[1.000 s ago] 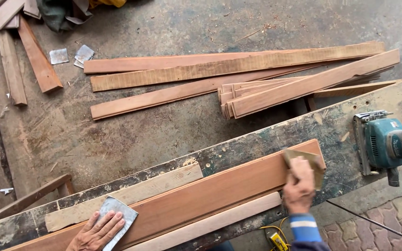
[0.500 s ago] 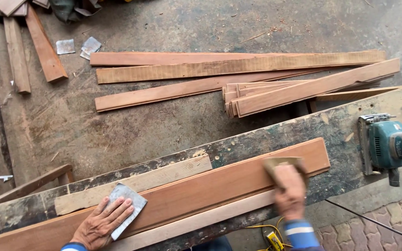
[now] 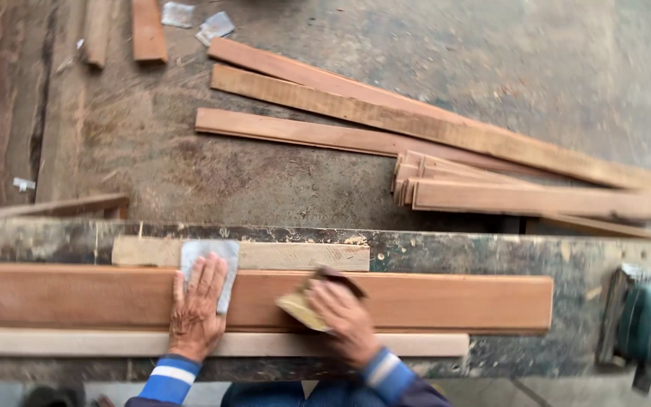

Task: Sand a wooden plank using a power sander and sandpaper.

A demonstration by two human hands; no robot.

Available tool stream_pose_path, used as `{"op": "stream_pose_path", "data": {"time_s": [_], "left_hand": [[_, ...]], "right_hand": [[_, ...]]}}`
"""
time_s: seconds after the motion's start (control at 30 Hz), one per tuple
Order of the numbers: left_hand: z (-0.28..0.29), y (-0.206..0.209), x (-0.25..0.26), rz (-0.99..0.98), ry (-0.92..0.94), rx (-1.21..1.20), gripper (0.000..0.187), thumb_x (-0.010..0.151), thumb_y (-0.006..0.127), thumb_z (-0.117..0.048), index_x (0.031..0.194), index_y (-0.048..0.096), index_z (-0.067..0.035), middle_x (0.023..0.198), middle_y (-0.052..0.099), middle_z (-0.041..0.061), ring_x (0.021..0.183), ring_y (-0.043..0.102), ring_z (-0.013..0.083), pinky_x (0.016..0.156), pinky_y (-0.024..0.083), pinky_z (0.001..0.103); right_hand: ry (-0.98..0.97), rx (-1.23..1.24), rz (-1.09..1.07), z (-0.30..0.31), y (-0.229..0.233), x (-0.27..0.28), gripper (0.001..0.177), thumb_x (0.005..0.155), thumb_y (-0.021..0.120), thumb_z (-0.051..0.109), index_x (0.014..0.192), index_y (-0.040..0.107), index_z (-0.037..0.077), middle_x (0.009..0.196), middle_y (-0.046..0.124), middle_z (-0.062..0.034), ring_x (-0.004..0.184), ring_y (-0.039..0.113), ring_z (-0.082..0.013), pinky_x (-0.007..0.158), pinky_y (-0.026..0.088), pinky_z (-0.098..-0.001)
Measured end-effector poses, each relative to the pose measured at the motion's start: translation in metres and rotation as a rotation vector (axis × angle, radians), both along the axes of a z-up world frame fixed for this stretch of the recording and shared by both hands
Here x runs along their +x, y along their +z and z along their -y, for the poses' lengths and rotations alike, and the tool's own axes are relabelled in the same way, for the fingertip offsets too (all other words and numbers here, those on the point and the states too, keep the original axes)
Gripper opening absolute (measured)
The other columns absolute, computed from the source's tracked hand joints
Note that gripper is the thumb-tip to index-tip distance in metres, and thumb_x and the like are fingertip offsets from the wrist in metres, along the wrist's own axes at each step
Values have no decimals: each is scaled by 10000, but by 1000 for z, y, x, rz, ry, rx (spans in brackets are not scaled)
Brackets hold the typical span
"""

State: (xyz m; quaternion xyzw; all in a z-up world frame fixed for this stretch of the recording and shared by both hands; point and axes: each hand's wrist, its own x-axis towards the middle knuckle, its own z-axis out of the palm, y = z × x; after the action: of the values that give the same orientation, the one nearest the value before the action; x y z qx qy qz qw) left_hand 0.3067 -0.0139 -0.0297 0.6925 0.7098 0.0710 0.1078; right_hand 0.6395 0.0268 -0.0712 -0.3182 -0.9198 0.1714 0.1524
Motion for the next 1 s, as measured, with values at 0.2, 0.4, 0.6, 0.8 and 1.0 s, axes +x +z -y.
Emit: {"op": "stream_pose_path", "data": {"time_s": [0.2,0.4,0.6,0.8,1.0], "left_hand": [[-6,-4,71,-45,510,194,678,1002,558,-243,1619,341,-62,1693,320,158,1567,273,370,1252,150,645],[-4,-9,72,-83,526,187,669,999,558,-239,1620,370,-77,1697,334,157,1577,286,353,1271,154,639],[-4,-14,72,-78,524,212,648,1051,542,-256,1640,348,-68,1711,316,158,1589,280,351,1278,136,631],[0,-19,73,-100,547,190,644,1062,520,-295,1639,326,-86,1705,303,137,1576,268,330,1264,128,619],[-3,-12,76,-85,565,191,645,1052,520,-280,1638,324,-94,1713,295,123,1580,267,321,1271,116,612]], "right_hand": [[236,-162,-46,-57,51,107,691,821,552,11,1508,517,72,1606,467,-116,1491,429,-318,1230,359,-453],[179,-193,74,-65,41,278,675,756,591,27,1429,547,58,1556,478,-116,1475,408,-314,1213,323,-490],[549,-55,149,-70,21,113,609,898,469,56,1506,482,33,1618,400,-163,1511,342,-316,1257,242,-491],[616,-197,159,-78,55,129,737,827,547,161,1533,389,21,1627,348,-159,1506,302,-344,1231,220,-512],[486,-184,79,-83,20,290,775,753,711,313,1466,495,99,1561,455,-77,1478,395,-284,1225,277,-485]]}}
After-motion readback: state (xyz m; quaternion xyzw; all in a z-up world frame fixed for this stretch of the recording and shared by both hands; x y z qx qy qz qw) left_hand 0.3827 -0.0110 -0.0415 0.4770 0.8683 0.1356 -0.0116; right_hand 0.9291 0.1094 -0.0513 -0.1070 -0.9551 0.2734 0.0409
